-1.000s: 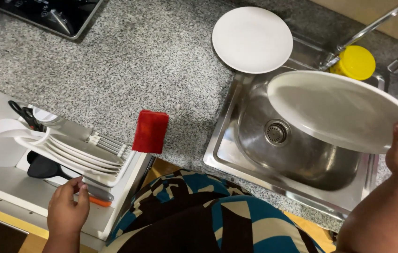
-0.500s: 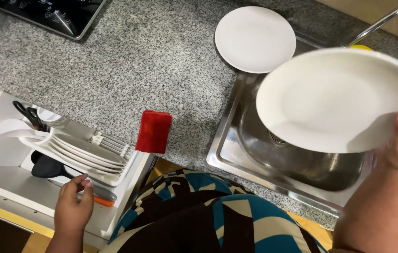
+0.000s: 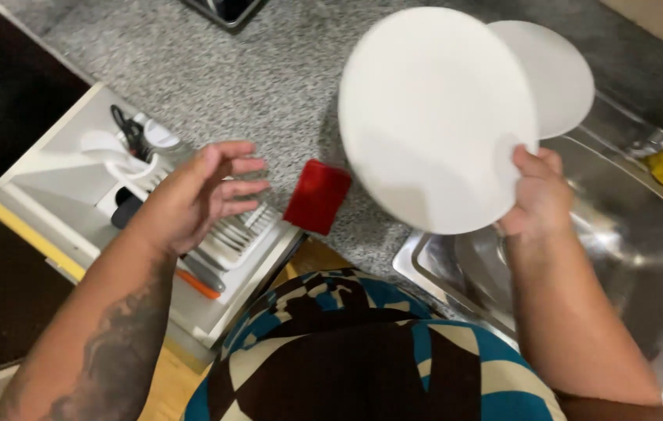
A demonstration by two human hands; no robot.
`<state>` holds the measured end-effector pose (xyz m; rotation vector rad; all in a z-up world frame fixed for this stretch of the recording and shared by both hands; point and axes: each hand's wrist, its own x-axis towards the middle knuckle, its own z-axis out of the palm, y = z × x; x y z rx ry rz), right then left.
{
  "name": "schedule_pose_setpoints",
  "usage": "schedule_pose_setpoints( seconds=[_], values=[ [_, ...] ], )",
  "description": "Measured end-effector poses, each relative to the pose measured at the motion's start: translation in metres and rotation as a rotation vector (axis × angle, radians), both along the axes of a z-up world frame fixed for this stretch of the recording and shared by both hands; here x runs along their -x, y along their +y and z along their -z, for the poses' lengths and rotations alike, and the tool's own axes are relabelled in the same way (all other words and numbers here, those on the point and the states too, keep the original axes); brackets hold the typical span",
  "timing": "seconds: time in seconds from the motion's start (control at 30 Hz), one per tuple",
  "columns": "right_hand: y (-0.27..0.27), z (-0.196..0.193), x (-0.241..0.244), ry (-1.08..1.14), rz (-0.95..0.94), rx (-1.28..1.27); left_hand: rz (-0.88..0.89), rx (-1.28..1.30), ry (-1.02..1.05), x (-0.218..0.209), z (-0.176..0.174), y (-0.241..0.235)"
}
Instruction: The person clears plates from a drying rack in a drawer and wipes down the granite countertop with a red sponge.
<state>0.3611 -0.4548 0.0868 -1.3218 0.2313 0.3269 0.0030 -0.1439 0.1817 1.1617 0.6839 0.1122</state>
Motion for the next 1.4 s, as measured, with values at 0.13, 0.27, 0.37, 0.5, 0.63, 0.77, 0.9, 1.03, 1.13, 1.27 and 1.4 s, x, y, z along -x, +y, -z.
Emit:
schedule_pose_setpoints(
  seconds=[0.13,0.27,0.37,0.5,0.63,0.77,0.9,1.03,1.13,1.27,1.4],
  values=[
    [0.084,-0.017,0.068,0.098,-0.2,-0.064,0.096,0.053,-0.154,0.005,-0.028,-0.017],
    [0.14,-0.1,0.151,0.264,-0.437,0.021,-0.369,-0.04,-0.162,0.028,-0.03,-0.031],
    [0.16,-0.116,0.193,0.244,-0.587,-0.004,-0.52,-0.21,-0.035,0.063,-0.021,-0.028],
    [0.2,-0.113,0.199,0.315,-0.878,0.206,-0.765,-0.217,0.441,0.071,-0.066,-0.043],
    [0.196,-0.089,0.177,0.083,-1.032,0.225,-0.856,-0.287,0.595,0.088,-0.083,-0.03],
    [0.181,-0.025,0.126,-0.378,-0.935,0.439,-0.718,-0.34,0.685,0.09,-0.092,-0.019],
    [0.171,-0.023,0.11,-0.591,-0.999,0.709,-0.605,-0.345,0.787,0.082,-0.069,0.008],
    [0.168,0.024,0.098,-0.711,-1.055,0.942,-0.637,-0.289,0.702,0.075,-0.006,0.042],
    [0.164,0.057,0.093,-0.914,-1.016,0.966,-0.588,-0.278,0.788,0.054,0.011,0.049],
    [0.168,0.049,0.097,-0.818,-1.109,1.052,-0.383,-0.37,0.781,0.034,0.057,0.068],
    [0.17,0.042,0.101,-0.811,-1.106,1.051,-0.273,-0.301,0.83,0.009,0.081,0.08]
  ],
)
